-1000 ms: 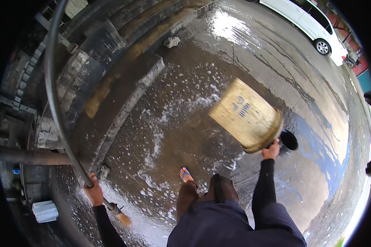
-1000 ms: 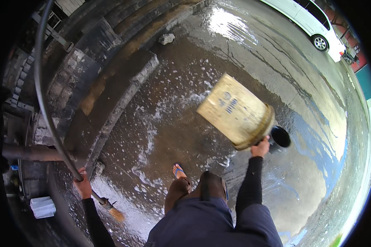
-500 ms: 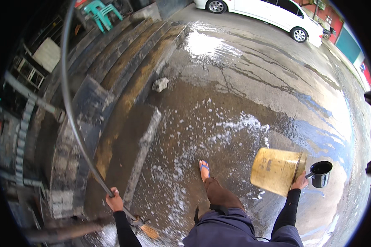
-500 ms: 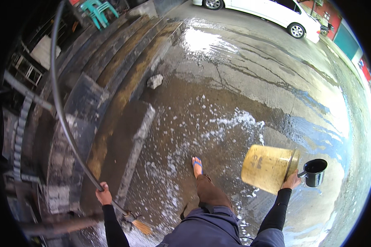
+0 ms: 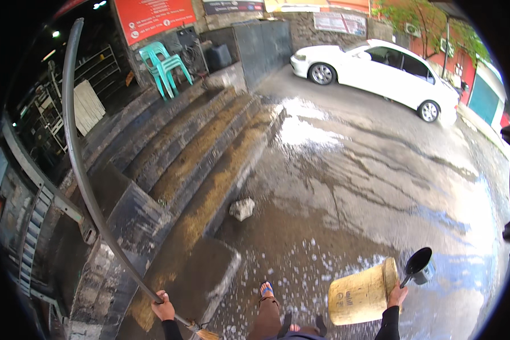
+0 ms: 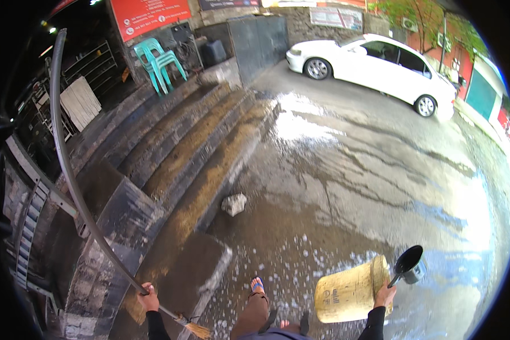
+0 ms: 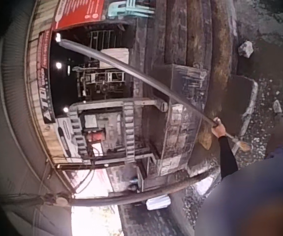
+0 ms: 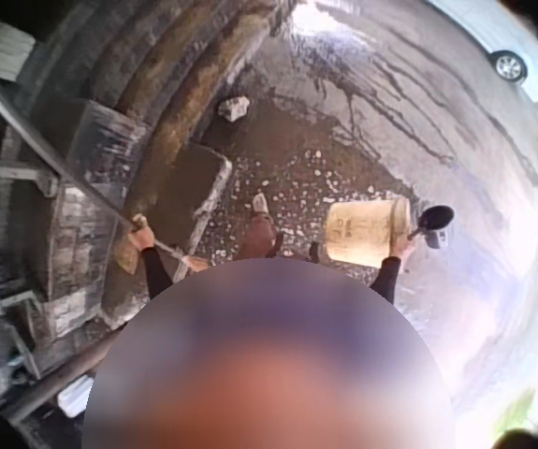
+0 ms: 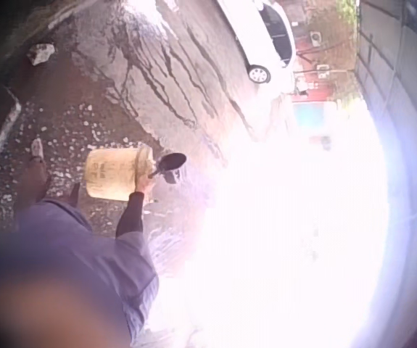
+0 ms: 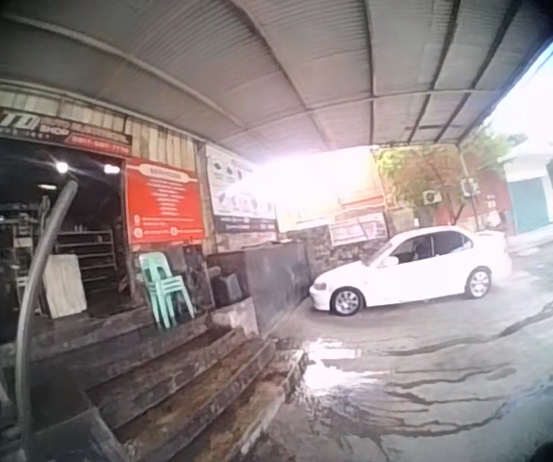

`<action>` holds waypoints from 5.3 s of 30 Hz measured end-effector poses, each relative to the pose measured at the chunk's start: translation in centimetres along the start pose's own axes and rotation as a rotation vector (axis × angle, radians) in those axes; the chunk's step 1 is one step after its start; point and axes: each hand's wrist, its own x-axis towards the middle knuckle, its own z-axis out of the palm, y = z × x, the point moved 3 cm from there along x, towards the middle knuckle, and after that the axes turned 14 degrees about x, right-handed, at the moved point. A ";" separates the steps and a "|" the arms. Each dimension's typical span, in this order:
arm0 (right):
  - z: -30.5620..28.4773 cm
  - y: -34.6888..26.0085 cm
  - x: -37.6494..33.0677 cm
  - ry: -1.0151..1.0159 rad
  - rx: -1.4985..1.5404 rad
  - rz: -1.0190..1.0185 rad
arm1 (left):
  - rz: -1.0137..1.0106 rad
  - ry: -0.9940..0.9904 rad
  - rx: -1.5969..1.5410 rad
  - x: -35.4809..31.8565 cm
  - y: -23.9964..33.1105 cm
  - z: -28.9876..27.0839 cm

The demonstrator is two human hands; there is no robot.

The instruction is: The person pours water from a bucket onto concrete stairs and sweeps the wet surface with a long-handled broom. They move the bucket and broom between the stairs and the adjacent ground, then carry the bucket into a small utility room and rinse the bucket and a scoop under a tap.

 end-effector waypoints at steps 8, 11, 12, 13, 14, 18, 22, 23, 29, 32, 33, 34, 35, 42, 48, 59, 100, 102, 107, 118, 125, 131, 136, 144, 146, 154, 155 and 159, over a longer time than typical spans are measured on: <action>20.4 -21.4 3.3 0.093 0.142 0.036 | -0.086 0.087 -0.164 22.1 14.7 12.3; 25.3 -28.6 4.9 0.080 0.265 0.042 | -0.071 0.197 -0.245 31.4 22.7 17.3; 26.8 -30.8 5.6 0.106 0.267 0.031 | 0.102 0.294 -0.159 34.5 26.0 18.6; 28.8 -32.9 6.3 0.133 0.294 0.022 | 0.284 0.398 -0.089 37.4 29.4 20.0; 30.9 -34.8 6.8 0.155 0.299 0.014 | 0.538 0.528 0.001 39.6 33.0 21.5; 39.3 -41.5 10.0 0.158 0.290 0.015 | 0.104 0.178 -0.375 49.0 44.5 28.5; 49.4 -50.2 14.2 0.166 0.026 0.100 | 0.082 0.088 -0.546 55.9 59.9 36.0; 53.0 -53.4 15.9 0.178 -0.020 0.137 | 0.074 0.070 -0.584 57.9 64.1 38.0; 69.6 -71.9 23.8 0.057 -0.207 -0.040 | 0.222 0.104 -0.840 69.1 82.9 47.1; 77.0 -80.7 26.4 0.020 -0.096 -0.223 | 0.245 0.189 -0.892 76.0 89.2 53.3; 79.2 -83.4 27.1 -0.021 -0.041 -0.251 | 0.308 0.192 -0.919 78.4 91.3 55.9; 82.1 -86.5 27.9 -0.064 0.013 -0.293 | 0.312 0.181 -0.947 81.0 93.2 58.5; 84.5 -89.4 28.8 -0.068 0.042 -0.307 | 0.374 0.147 -0.981 83.6 95.2 61.3; 98.0 -112.9 35.8 0.000 0.161 -0.347 | 0.461 0.061 -1.213 107.8 111.7 81.5; 103.5 -132.5 37.4 0.136 0.070 -0.371 | 0.401 -0.274 -1.320 127.6 130.7 96.5; 120.5 -160.7 40.1 -0.021 0.252 -0.356 | 0.102 -0.159 -1.312 148.7 147.5 129.1; 153.4 -224.5 -4.9 -1.479 0.255 -1.243 | -0.618 -0.693 -0.472 158.3 118.9 124.4; 148.5 -224.6 -13.9 -1.558 0.233 -1.397 | -0.764 -0.719 -0.620 156.3 117.2 117.3; 139.4 -220.6 -34.7 -1.742 0.093 -1.784 | -0.780 -0.584 -0.834 153.2 111.0 98.6; 127.6 -209.1 -71.3 -2.579 0.312 -1.630 | -0.998 0.339 -0.649 151.0 90.8 66.5; 128.6 -212.7 -91.2 -2.752 -0.260 -1.739 | -1.001 0.676 -0.133 155.0 82.0 51.3; 117.0 -212.3 -108.9 -2.993 -0.378 -2.014 | -1.248 0.753 0.107 160.5 86.0 33.2; 111.5 -211.3 -123.9 -3.373 0.023 -1.502 | -1.377 0.982 0.188 163.3 85.3 21.5; 130.2 -215.3 -154.9 -2.823 -0.565 -2.222 | -1.634 1.061 -0.016 167.6 69.0 13.4; 135.9 -222.7 -157.8 -2.174 -0.726 -2.626 | -1.766 1.010 0.020 170.5 66.8 10.8; 144.6 -235.3 -152.2 -2.001 -1.172 -1.565 | -1.925 0.975 -0.122 182.8 59.5 -2.4; 144.7 -234.8 -152.9 -1.984 -1.293 -1.547 | -1.935 0.966 -0.141 184.4 57.8 -4.0; 145.2 -234.4 -164.1 -2.017 -1.557 -1.554 | -1.960 0.982 -0.149 192.3 51.4 -9.8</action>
